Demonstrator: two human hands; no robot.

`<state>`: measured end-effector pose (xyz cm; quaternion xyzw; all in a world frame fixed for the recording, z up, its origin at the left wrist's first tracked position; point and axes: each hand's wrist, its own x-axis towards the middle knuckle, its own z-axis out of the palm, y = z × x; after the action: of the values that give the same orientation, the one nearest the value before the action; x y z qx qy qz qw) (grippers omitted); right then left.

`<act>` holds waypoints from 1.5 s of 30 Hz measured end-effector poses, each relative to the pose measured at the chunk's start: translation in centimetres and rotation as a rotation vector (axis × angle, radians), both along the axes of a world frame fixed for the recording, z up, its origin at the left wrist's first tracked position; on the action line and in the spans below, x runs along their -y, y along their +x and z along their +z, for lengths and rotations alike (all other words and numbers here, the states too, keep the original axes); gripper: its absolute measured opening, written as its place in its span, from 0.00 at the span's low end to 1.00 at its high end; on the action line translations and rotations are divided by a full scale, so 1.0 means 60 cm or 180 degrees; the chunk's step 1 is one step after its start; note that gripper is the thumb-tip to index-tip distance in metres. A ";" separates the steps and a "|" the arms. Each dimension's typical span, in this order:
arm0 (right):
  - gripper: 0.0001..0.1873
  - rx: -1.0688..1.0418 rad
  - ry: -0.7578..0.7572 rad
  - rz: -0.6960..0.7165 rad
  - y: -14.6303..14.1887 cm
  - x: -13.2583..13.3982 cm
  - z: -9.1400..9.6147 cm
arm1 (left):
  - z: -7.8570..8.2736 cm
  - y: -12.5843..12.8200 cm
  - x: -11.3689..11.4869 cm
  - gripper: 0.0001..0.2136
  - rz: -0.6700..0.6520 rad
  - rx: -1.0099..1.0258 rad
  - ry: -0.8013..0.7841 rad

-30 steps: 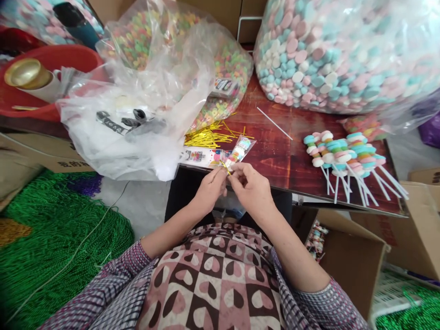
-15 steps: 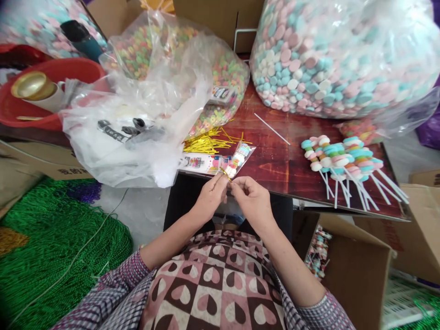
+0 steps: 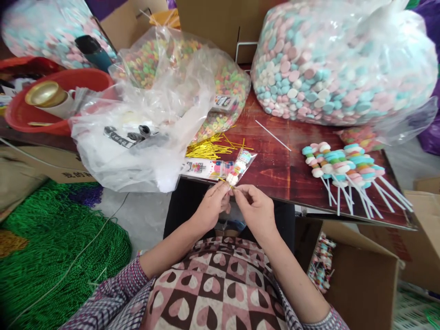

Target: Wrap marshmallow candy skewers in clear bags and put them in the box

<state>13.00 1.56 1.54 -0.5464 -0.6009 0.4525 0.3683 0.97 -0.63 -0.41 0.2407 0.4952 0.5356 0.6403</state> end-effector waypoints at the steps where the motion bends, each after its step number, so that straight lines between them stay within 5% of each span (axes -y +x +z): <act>1: 0.10 -0.0218 -0.0193 -0.0029 0.003 0.001 -0.003 | 0.001 0.001 0.000 0.14 -0.0086 0.0161 0.0073; 8: 0.13 -0.1272 -0.0969 0.0030 0.019 -0.003 -0.022 | 0.023 -0.010 0.006 0.13 -0.0821 0.1039 -0.0114; 14: 0.23 -0.1750 -0.1303 0.0727 0.042 -0.007 -0.013 | 0.037 -0.014 0.013 0.17 -0.1690 0.1875 -0.0478; 17: 0.16 -0.1869 -0.1367 0.0690 0.039 -0.010 -0.016 | 0.039 -0.006 0.014 0.17 -0.1592 0.2081 -0.0476; 20: 0.14 -0.1789 -0.1125 0.0114 0.026 -0.011 -0.028 | 0.039 0.003 0.014 0.16 -0.1275 0.1992 -0.0362; 28: 0.08 0.0034 0.0647 -0.0243 0.012 -0.003 -0.022 | 0.034 0.025 0.007 0.21 -0.0278 0.1181 -0.0145; 32: 0.08 -0.0297 0.0374 -0.0149 0.008 -0.006 -0.016 | 0.027 0.024 0.005 0.21 -0.0163 0.0808 0.0086; 39: 0.07 -0.0717 -0.0134 0.0084 0.003 -0.010 0.018 | 0.023 -0.019 0.000 0.16 -0.0386 -0.1392 0.0777; 42: 0.06 -0.0319 0.0126 0.0154 0.002 -0.004 0.036 | 0.037 -0.028 -0.005 0.11 -0.0457 -0.1149 0.0982; 45: 0.07 -0.0046 0.0331 0.0325 0.003 0.001 0.040 | 0.061 -0.031 -0.008 0.19 -0.0497 -0.0172 0.1037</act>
<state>13.17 1.53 3.91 -0.4919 -0.6480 0.4428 0.3770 -0.90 -0.16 3.24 0.3932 0.3989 0.5507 0.6189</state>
